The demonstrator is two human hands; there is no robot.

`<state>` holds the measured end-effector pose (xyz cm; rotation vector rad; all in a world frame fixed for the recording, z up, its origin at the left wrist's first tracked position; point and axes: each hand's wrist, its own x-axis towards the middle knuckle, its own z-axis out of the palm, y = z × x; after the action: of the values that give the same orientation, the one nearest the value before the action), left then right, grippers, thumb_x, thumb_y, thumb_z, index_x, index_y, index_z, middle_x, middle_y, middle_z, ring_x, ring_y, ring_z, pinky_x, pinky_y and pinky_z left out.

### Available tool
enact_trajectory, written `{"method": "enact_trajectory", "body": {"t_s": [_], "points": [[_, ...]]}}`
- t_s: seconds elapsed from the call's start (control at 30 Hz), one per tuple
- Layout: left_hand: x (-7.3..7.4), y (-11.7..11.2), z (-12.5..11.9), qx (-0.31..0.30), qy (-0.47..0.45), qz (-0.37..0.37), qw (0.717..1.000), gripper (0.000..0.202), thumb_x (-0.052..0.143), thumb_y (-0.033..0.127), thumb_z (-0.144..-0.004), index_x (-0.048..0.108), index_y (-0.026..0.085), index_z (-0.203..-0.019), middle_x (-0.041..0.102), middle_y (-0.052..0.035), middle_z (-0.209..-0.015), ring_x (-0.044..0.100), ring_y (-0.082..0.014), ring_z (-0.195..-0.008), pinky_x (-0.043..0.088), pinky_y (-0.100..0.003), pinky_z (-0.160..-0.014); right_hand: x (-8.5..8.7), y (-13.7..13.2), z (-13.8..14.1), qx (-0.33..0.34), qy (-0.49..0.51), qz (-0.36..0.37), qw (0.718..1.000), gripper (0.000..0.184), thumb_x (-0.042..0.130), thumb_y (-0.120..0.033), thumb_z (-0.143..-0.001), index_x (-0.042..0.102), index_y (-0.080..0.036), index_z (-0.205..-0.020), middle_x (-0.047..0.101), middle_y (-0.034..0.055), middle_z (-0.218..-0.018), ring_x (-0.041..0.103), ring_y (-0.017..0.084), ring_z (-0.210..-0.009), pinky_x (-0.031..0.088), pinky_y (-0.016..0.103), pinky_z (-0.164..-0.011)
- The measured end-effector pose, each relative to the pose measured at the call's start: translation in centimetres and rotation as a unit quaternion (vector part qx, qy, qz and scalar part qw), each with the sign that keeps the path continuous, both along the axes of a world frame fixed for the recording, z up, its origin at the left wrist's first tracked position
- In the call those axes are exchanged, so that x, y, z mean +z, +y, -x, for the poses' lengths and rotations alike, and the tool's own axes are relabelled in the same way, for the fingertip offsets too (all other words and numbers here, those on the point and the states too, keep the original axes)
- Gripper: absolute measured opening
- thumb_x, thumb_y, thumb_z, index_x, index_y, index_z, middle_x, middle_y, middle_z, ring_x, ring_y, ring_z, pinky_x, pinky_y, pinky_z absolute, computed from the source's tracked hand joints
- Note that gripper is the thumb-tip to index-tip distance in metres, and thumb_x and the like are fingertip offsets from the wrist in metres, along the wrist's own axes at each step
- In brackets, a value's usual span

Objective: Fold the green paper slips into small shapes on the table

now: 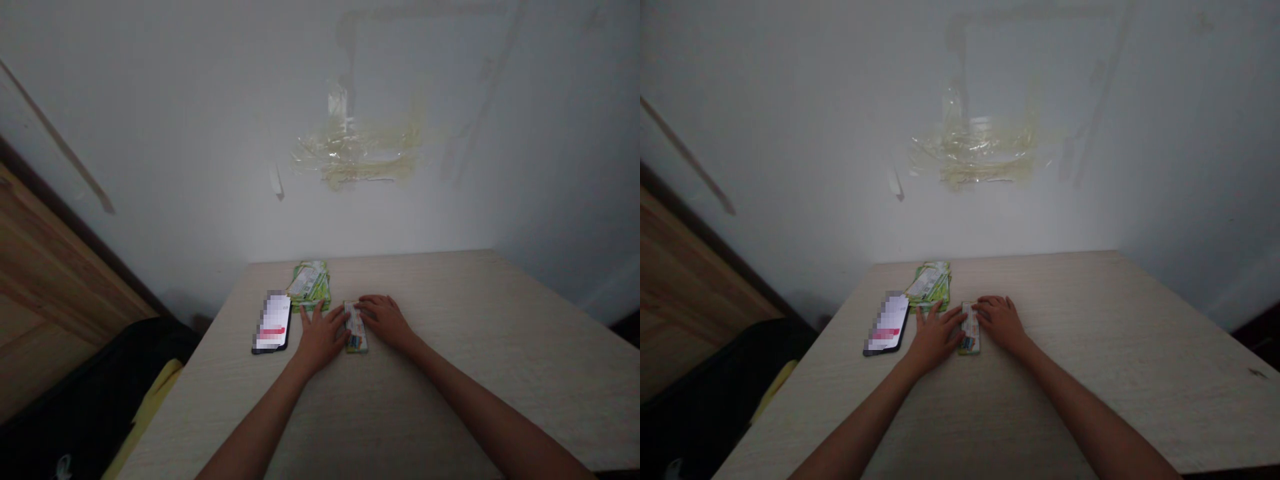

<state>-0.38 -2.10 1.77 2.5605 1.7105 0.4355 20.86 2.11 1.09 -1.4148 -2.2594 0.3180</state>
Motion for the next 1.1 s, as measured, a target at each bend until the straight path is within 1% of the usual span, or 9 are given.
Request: {"method": "enact_trajectory", "body": {"t_s": [0.17,0.3,0.47,0.57,0.73,0.83,0.9,1.0,1.1], "points": [[0.3,-0.2,0.0,0.0,0.004,-0.003,1.0,0.043,0.045,0.049,-0.09,0.049,0.042,-0.132,0.048,0.0023,-0.144,0.022,-0.0374,-0.14,0.0,-0.077,-0.105,-0.5,0.3,-0.1,-0.005,-0.008,0.01,1.0,0.043,0.048,-0.042,-0.09,0.053,-0.03,-0.132,0.055,0.0064,-0.135,0.046,0.025,-0.127,0.02,0.053,-0.113],[0.1,-0.1,0.1,-0.01,-0.006,-0.003,1.0,0.043,0.044,0.049,-0.09,0.049,0.042,-0.132,0.047,0.0037,-0.145,0.021,-0.0367,-0.141,-0.004,-0.077,-0.105,-0.5,0.5,-0.2,-0.017,0.005,0.014,1.0,0.045,0.05,-0.041,-0.089,0.051,-0.028,-0.133,0.053,0.0077,-0.136,0.045,0.025,-0.128,0.021,0.051,-0.112],[0.0,0.0,0.2,-0.011,-0.007,0.001,1.0,0.043,0.044,0.049,-0.091,0.047,0.043,-0.133,0.046,0.0051,-0.146,0.021,-0.0356,-0.141,-0.009,-0.077,-0.103,-0.6,0.7,-0.3,-0.017,0.017,0.008,1.0,0.04,0.051,-0.039,-0.089,0.057,-0.027,-0.126,0.055,0.0074,-0.133,0.047,0.024,-0.125,0.024,0.047,-0.111],[0.1,-0.1,0.2,-0.016,-0.002,0.0,1.0,0.041,0.042,0.049,-0.092,0.045,0.046,-0.133,0.045,0.0064,-0.147,0.021,-0.0353,-0.141,-0.006,-0.078,-0.103,-0.9,1.0,-0.3,-0.023,0.03,0.005,0.999,0.037,0.052,-0.039,-0.088,0.059,-0.025,-0.122,0.056,0.0074,-0.13,0.049,0.023,-0.123,0.028,0.044,-0.109],[0.2,-0.1,0.1,-0.008,0.009,-0.005,1.0,0.04,0.045,0.049,-0.09,0.048,0.049,-0.13,0.04,0.0059,-0.149,0.02,-0.0369,-0.141,-0.003,-0.079,-0.102,-1.2,1.6,-0.3,-0.046,0.056,0.003,0.997,0.027,0.052,-0.037,-0.089,0.065,-0.021,-0.107,0.059,0.0085,-0.124,0.052,0.022,-0.117,0.035,0.037,-0.104],[0.2,-0.2,0.1,0.005,0.015,-0.004,1.0,0.041,0.047,0.05,-0.089,0.049,0.049,-0.13,0.038,0.0053,-0.151,0.02,-0.0374,-0.141,-0.003,-0.078,-0.103,-0.9,1.7,-0.1,-0.056,0.052,0.002,0.997,0.023,0.053,-0.035,-0.088,0.065,-0.021,-0.103,0.059,0.0078,-0.122,0.052,0.021,-0.115,0.035,0.035,-0.102],[0.2,-0.2,0.1,0.011,0.018,-0.005,1.0,0.041,0.047,0.053,-0.088,0.049,0.051,-0.129,0.038,0.0065,-0.151,0.019,-0.0374,-0.141,-0.004,-0.078,-0.103,-0.7,1.7,0.1,-0.061,0.043,0.004,0.997,0.023,0.055,-0.034,-0.087,0.064,-0.022,-0.104,0.059,0.0066,-0.12,0.052,0.02,-0.113,0.036,0.033,-0.1],[0.3,-0.3,0.2,0.017,0.019,-0.008,1.0,0.041,0.044,0.059,-0.088,0.048,0.054,-0.128,0.038,0.0082,-0.15,0.019,-0.0376,-0.141,-0.006,-0.079,-0.101,-0.4,1.4,0.6,-0.088,0.029,0.006,0.996,0.021,0.057,-0.034,-0.086,0.063,-0.022,-0.101,0.059,0.0058,-0.117,0.052,0.02,-0.111,0.035,0.034,-0.098],[0.3,-0.4,0.3,0.022,0.022,-0.003,1.0,0.042,0.042,0.06,-0.087,0.046,0.055,-0.129,0.039,0.0078,-0.15,0.02,-0.0385,-0.14,-0.005,-0.079,-0.1,-0.2,1.1,1.1,-0.113,0.018,-0.001,0.993,0.02,0.056,-0.035,-0.086,0.062,-0.023,-0.101,0.059,0.0052,-0.115,0.052,0.021,-0.109,0.035,0.034,-0.096]]}}
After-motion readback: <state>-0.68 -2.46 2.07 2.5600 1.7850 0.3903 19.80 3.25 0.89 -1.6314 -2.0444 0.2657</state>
